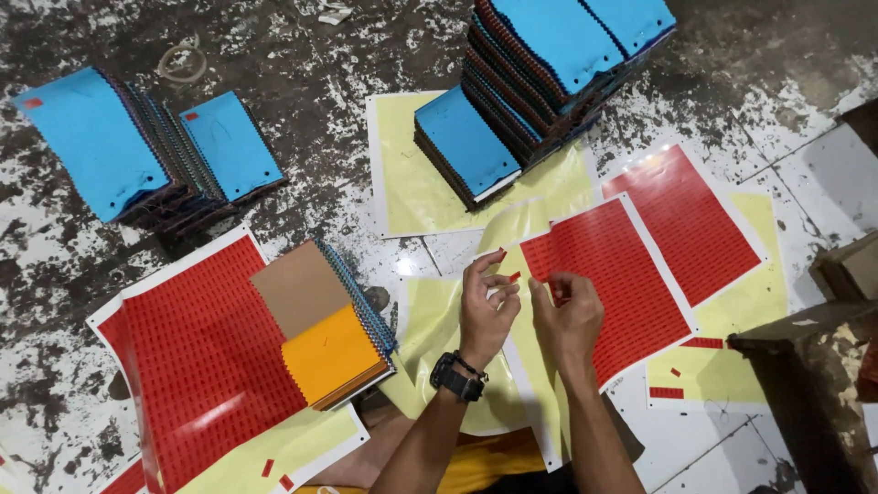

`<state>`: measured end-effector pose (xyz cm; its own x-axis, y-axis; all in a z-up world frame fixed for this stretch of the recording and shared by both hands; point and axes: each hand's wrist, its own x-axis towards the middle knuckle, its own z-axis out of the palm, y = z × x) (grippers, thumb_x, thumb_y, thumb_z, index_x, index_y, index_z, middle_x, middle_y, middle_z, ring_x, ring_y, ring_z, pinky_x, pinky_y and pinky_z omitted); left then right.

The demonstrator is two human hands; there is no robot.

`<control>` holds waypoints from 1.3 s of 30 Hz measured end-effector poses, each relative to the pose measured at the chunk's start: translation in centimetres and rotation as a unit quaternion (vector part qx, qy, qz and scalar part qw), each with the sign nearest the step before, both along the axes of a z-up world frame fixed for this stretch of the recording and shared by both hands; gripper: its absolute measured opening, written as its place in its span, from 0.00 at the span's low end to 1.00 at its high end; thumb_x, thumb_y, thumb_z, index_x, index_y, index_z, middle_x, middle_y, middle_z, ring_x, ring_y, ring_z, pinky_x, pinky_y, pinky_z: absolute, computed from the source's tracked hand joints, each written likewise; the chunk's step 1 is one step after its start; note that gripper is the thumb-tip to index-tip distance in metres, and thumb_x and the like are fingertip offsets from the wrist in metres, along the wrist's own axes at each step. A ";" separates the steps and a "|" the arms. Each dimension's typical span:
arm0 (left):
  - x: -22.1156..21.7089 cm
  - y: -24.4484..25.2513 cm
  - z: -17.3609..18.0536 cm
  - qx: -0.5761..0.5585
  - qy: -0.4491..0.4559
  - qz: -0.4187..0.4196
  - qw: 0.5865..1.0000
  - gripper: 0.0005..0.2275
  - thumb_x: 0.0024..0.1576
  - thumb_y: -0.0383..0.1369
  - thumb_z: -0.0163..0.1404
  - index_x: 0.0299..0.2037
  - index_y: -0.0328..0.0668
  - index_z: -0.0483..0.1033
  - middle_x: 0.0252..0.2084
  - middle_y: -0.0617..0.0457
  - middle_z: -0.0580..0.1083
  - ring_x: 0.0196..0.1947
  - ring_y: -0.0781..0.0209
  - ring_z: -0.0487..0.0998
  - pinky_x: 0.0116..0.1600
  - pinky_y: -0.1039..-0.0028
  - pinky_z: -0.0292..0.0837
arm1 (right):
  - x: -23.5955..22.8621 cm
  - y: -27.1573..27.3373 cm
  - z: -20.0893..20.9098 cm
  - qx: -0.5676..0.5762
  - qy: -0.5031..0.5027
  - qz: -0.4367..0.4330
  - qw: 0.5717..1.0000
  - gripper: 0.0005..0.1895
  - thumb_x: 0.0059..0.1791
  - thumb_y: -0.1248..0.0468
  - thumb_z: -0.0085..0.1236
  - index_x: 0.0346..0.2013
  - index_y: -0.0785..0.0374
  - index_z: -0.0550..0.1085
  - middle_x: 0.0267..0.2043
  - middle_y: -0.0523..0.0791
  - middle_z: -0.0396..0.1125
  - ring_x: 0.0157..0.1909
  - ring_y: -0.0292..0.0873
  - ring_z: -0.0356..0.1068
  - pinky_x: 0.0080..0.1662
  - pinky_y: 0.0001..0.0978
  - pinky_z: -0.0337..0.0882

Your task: Assembling a color swatch book by peeling individual fabric or paper samples and sticking them onto a base sheet.

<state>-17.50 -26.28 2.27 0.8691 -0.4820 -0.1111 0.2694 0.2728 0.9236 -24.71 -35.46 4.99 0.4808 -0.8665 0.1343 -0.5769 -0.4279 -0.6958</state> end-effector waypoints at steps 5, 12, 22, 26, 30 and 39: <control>-0.2 -0.2 -0.1 0.006 -0.018 -0.014 1.000 0.27 0.47 0.14 0.49 0.60 0.38 0.65 0.61 0.47 0.60 0.45 0.58 0.69 0.56 0.66 0.80 | -0.1 -0.1 0.2 0.029 -0.002 -0.003 1.000 0.13 0.43 0.63 0.71 0.37 0.67 0.80 0.30 0.52 0.70 0.35 0.51 0.74 0.35 0.39 0.73; 0.1 0.0 0.8 -0.008 -0.028 -0.037 0.999 0.28 0.46 0.17 0.52 0.60 0.38 0.65 0.64 0.45 0.55 0.52 0.54 0.67 0.59 0.62 0.79 | -0.5 0.1 -0.9 0.048 -0.105 -0.002 0.993 0.09 0.40 0.66 0.73 0.33 0.59 0.81 0.35 0.46 0.73 0.39 0.43 0.76 0.39 0.30 0.76; 0.0 -1.3 0.5 -0.036 -0.021 -0.013 0.999 0.25 0.50 0.19 0.56 0.59 0.38 0.66 0.65 0.46 0.55 0.49 0.57 0.69 0.51 0.70 0.81 | -0.4 -1.8 -0.6 0.139 -0.058 0.007 0.989 0.21 0.44 0.59 0.70 0.49 0.64 0.79 0.42 0.52 0.72 0.46 0.48 0.74 0.47 0.39 0.73; 0.5 -0.9 0.6 0.006 -0.046 0.007 0.999 0.24 0.50 0.18 0.56 0.57 0.36 0.66 0.65 0.45 0.55 0.50 0.56 0.69 0.50 0.68 0.82 | 0.6 -0.9 -1.2 -0.024 -0.003 0.034 0.999 0.14 0.41 0.62 0.73 0.37 0.62 0.81 0.31 0.48 0.69 0.33 0.48 0.72 0.36 0.38 0.73; 1.1 -0.6 0.9 0.009 -0.029 0.028 0.999 0.23 0.54 0.24 0.56 0.60 0.40 0.63 0.66 0.45 0.55 0.50 0.56 0.67 0.49 0.65 0.83 | 0.8 -0.2 0.0 0.038 -0.067 0.015 0.997 0.07 0.39 0.63 0.73 0.27 0.55 0.80 0.29 0.40 0.68 0.30 0.36 0.68 0.33 0.25 0.71; 0.6 -2.0 1.0 -0.056 0.098 0.063 0.992 0.26 0.62 0.46 0.35 0.68 0.46 0.50 0.69 0.45 0.44 0.52 0.54 0.59 0.49 0.59 0.77 | -1.0 1.0 -1.9 0.264 -0.147 0.189 0.934 0.18 0.41 0.59 0.76 0.36 0.66 0.79 0.46 0.47 0.60 0.35 0.36 0.59 0.40 0.27 0.64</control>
